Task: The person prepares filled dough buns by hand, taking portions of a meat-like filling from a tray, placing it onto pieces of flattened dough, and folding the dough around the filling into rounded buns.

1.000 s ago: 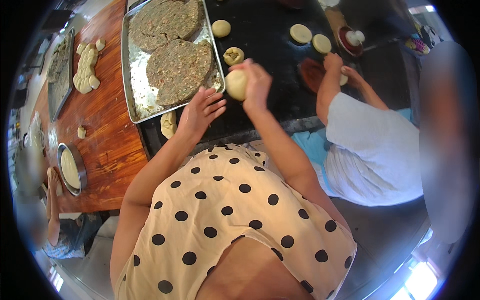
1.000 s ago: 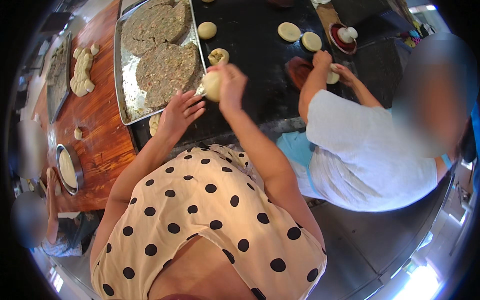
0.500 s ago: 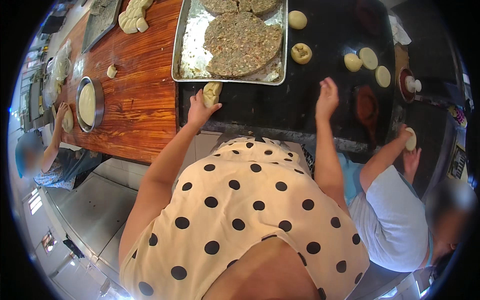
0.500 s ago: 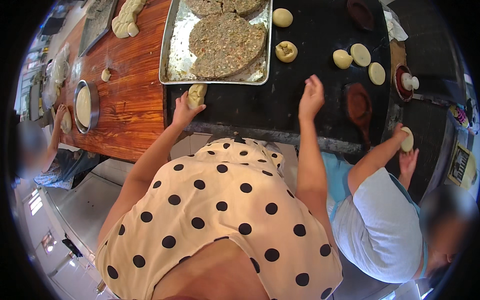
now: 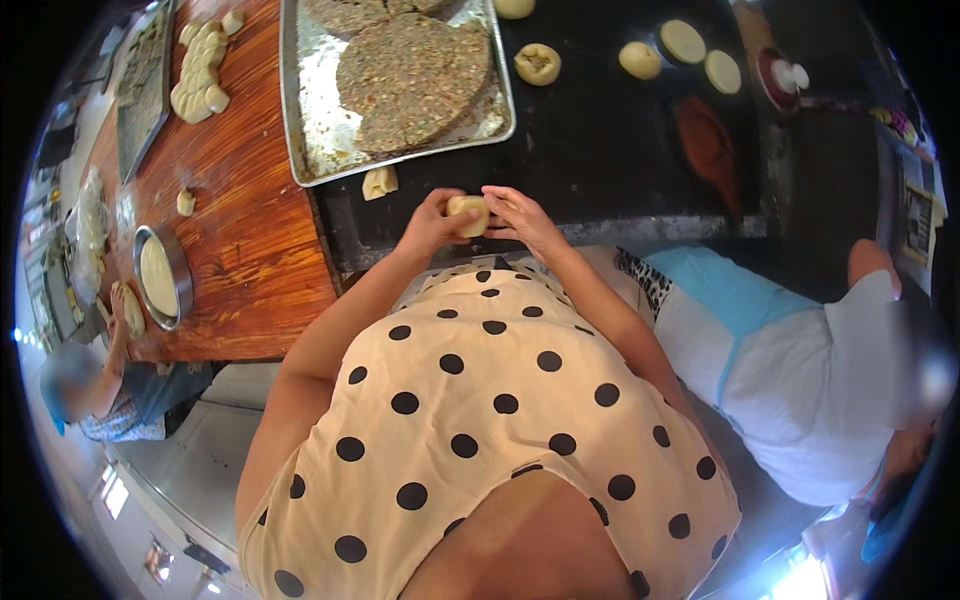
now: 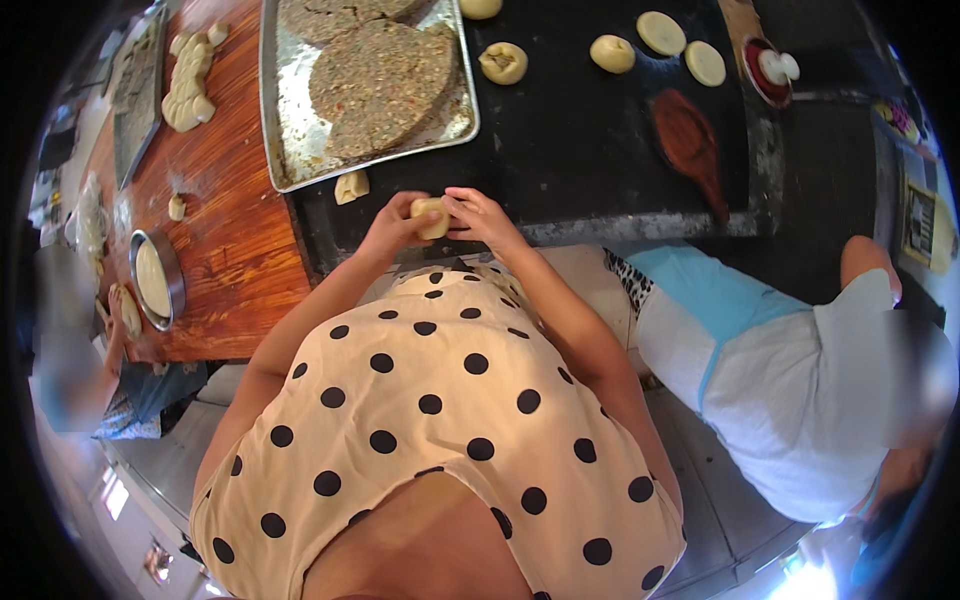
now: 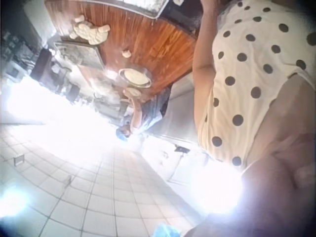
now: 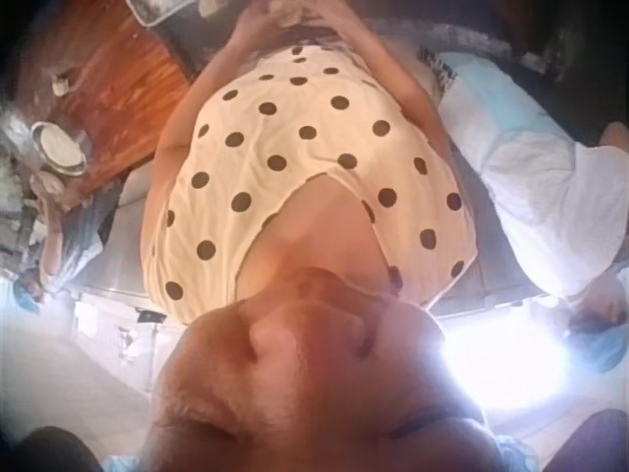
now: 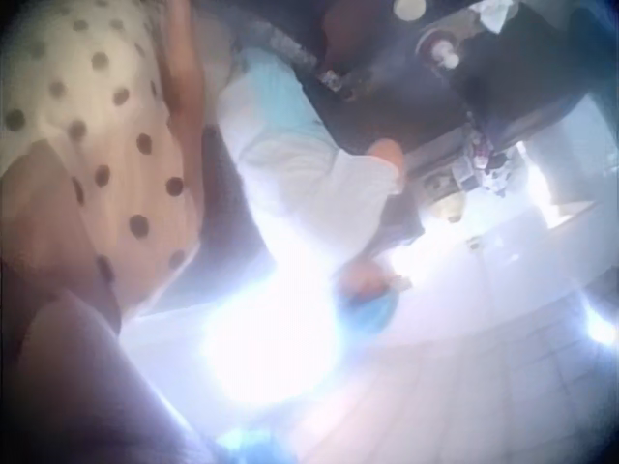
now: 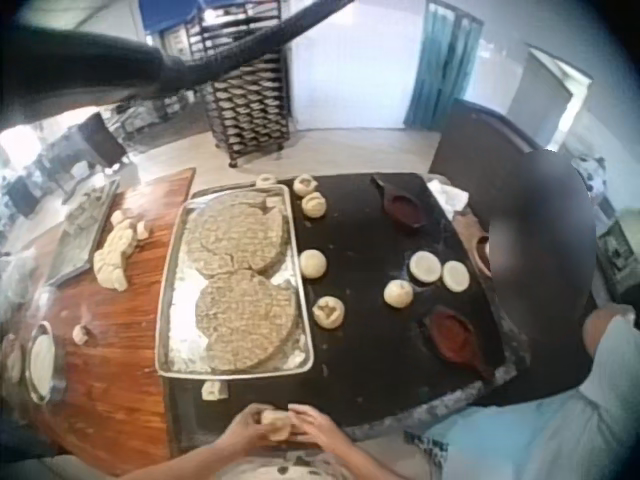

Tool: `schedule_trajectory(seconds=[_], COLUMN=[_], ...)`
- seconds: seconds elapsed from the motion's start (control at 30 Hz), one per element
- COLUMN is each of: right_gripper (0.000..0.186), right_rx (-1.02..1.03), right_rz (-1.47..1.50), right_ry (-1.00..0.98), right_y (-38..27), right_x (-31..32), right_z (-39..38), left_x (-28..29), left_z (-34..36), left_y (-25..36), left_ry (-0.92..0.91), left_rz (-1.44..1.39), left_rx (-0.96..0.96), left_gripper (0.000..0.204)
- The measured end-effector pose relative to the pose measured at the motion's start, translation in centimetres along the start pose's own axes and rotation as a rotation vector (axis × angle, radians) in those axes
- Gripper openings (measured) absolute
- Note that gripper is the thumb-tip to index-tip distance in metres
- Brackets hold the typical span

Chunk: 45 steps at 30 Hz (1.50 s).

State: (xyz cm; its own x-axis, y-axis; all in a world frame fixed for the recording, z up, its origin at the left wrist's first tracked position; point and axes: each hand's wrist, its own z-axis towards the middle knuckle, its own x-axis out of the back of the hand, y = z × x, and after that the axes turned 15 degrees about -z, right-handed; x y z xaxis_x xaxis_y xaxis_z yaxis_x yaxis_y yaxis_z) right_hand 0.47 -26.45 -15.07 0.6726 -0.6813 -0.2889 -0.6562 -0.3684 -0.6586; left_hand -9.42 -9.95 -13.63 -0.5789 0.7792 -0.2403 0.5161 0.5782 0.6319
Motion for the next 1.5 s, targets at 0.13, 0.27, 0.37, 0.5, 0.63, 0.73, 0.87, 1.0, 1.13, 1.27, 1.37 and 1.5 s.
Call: schedule_trajectory(seconds=[0.13, 0.27, 0.37, 0.5, 0.63, 0.73, 0.87, 1.0, 1.13, 1.27, 1.37, 1.5], right_gripper=[0.052, 0.042, 0.044, 0.037, 0.044, 0.058, 0.065, 0.071, 0.073, 0.074, 0.074, 0.072], right_rx=[0.307, 0.351, 0.229, 0.244, 0.255, 0.164, 0.167, 0.167, 0.152, 0.171, 0.219, 0.179], right_rz=[-0.035, 0.013, -0.746, -0.689, -0.717, -1.021, -1.254, -1.402, -1.505, -1.512, -1.478, -1.154], right_ry=[0.294, 0.810, 1.040, 1.044, 1.140, 1.135, 1.172, 1.197, 1.229, 1.182, 1.109, 1.078], right_y=[0.2, 0.6, 4.6, 5.6, 2.9, 1.6, 2.2, 2.7, 2.1, 1.6, 1.3, 0.3], right_x=[2.6, 4.3, 7.3, 9.6, 9.6, 9.1, 8.2, 8.2, 7.9, 8.2, 8.7, 9.4], right_z=[-0.7, -0.8, 0.1, -0.6, 2.0, 6.0, 7.1, 7.3, 7.7, 8.3, 7.8, 8.8], left_x=[-5.0, -8.7, -9.0, -9.5, -10.9, -10.8, -10.5, -9.5, -9.3, -7.7, -5.3, -1.0], left_z=[3.9, 6.1, 9.1, 10.2, 10.0, 9.9, 9.2, 9.2, 8.7, 9.1, 7.6, 6.7], left_y=[-0.5, -1.2, -3.9, -6.0, -5.7, -6.9, -7.0, -7.0, -6.0, -6.1, -4.6, -2.1], left_ry=[-0.321, -0.192, -0.161, -0.236, -0.150, -0.193, -0.190, -0.200, -0.158, -0.185, -0.284, -0.269], left_rz=[0.363, 0.334, 0.195, 0.191, 0.153, 0.307, 0.356, 0.102, 0.158, -0.013, -0.086, -0.104], left_rx=[-0.429, -0.362, -0.044, -0.057, -0.026, -0.254, -0.281, -0.113, -0.098, -0.021, 0.119, 0.142], left_gripper=[0.060, 0.058, 0.044, 0.039, 0.036, 0.040, 0.043, 0.046, 0.048, 0.042, 0.040, 0.034])
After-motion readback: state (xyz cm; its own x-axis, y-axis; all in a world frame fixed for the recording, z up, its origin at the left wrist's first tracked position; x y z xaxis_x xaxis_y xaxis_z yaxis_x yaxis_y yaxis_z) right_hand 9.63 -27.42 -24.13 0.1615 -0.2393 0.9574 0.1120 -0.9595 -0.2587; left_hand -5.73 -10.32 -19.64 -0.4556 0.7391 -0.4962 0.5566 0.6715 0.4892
